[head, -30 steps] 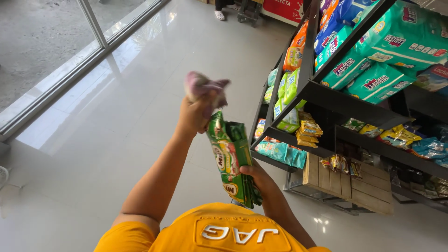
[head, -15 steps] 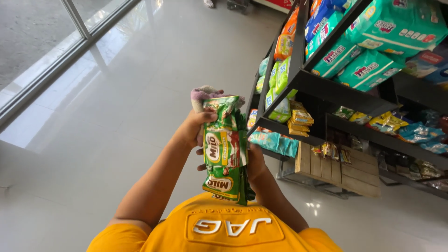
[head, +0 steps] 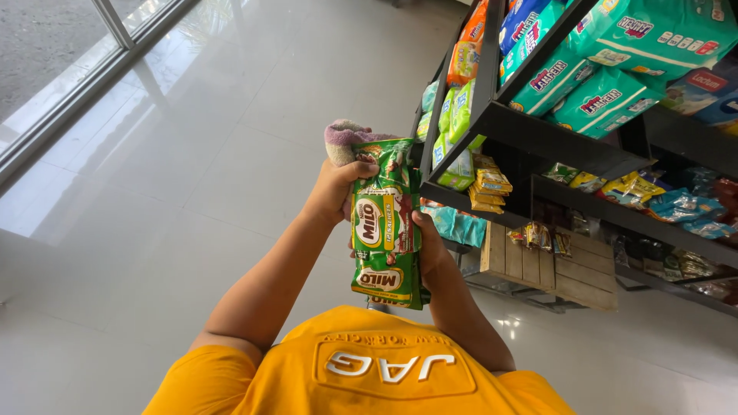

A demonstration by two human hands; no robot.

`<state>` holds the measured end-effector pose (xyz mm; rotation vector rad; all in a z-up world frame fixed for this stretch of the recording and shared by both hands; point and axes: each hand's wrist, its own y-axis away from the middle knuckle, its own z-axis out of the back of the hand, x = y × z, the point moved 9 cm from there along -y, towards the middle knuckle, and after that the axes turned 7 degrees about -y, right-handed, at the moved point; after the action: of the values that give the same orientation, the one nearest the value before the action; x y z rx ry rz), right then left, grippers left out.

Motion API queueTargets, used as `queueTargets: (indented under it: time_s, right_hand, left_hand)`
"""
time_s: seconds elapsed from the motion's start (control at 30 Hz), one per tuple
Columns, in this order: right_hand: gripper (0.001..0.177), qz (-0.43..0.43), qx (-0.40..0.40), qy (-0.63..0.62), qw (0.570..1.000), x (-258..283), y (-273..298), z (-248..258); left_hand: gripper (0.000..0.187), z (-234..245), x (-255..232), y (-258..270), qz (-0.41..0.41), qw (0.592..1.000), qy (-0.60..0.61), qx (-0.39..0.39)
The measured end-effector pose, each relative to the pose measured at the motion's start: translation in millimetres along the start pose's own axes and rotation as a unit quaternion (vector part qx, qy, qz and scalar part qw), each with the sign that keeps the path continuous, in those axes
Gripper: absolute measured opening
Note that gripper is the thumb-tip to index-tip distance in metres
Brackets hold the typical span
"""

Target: Cleaning and wiping down various packaged grocery items on the store shelves using a cloth.

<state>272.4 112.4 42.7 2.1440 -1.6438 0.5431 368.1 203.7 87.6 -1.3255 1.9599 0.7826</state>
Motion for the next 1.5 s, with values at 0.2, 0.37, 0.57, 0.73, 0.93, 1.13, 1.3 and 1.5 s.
queueTargets:
  time_s: [0.2, 0.37, 0.57, 0.73, 0.93, 1.13, 1.3, 1.5]
  right_hand:
    - [0.065, 0.042, 0.018, -0.014, 0.999, -0.8, -5.1, 51.6]
    - [0.093, -0.122, 0.233, -0.069, 0.962, -25.5, 26.3, -6.1]
    - [0.069, 0.019, 0.061, -0.023, 0.998, -29.0, 28.1, 126.7]
    - [0.072, 0.084, -0.102, 0.22, 0.967, 13.2, 45.5, 66.1]
    - [0.067, 0.146, -0.111, 0.283, 0.941, 24.4, 56.9, 62.5]
    - [0.054, 0.229, -0.079, 0.19, 0.952, 47.7, 86.7, 1.7]
    - [0.061, 0.249, 0.001, 0.144, 0.958, 51.5, 95.8, -36.0]
    - [0.077, 0.259, 0.018, 0.106, 0.96, 41.1, 113.8, 116.6]
  left_hand:
    - [0.025, -11.7, 8.2, -2.0, -0.002, 1.0, -0.012, 0.027]
    - [0.025, -15.8, 2.5, -0.1, -0.016, 1.0, 0.001, 0.018]
    - [0.023, -11.8, -18.3, -9.7, -0.071, 0.997, 0.029, -0.013]
    - [0.031, -24.7, -39.6, 3.8, -0.171, 0.985, 0.021, 0.007]
    - [0.033, -11.7, -19.9, -28.5, -0.17, 0.981, 0.025, 0.089]
    - [0.043, 32.6, -34.4, -49.0, -0.057, 0.998, 0.009, -0.027]
    - [0.088, -16.8, -13.6, -40.7, -0.229, 0.923, -0.234, 0.2]
    - [0.136, -73.9, 120.7, -9.5, 0.093, 0.808, -0.12, 0.57]
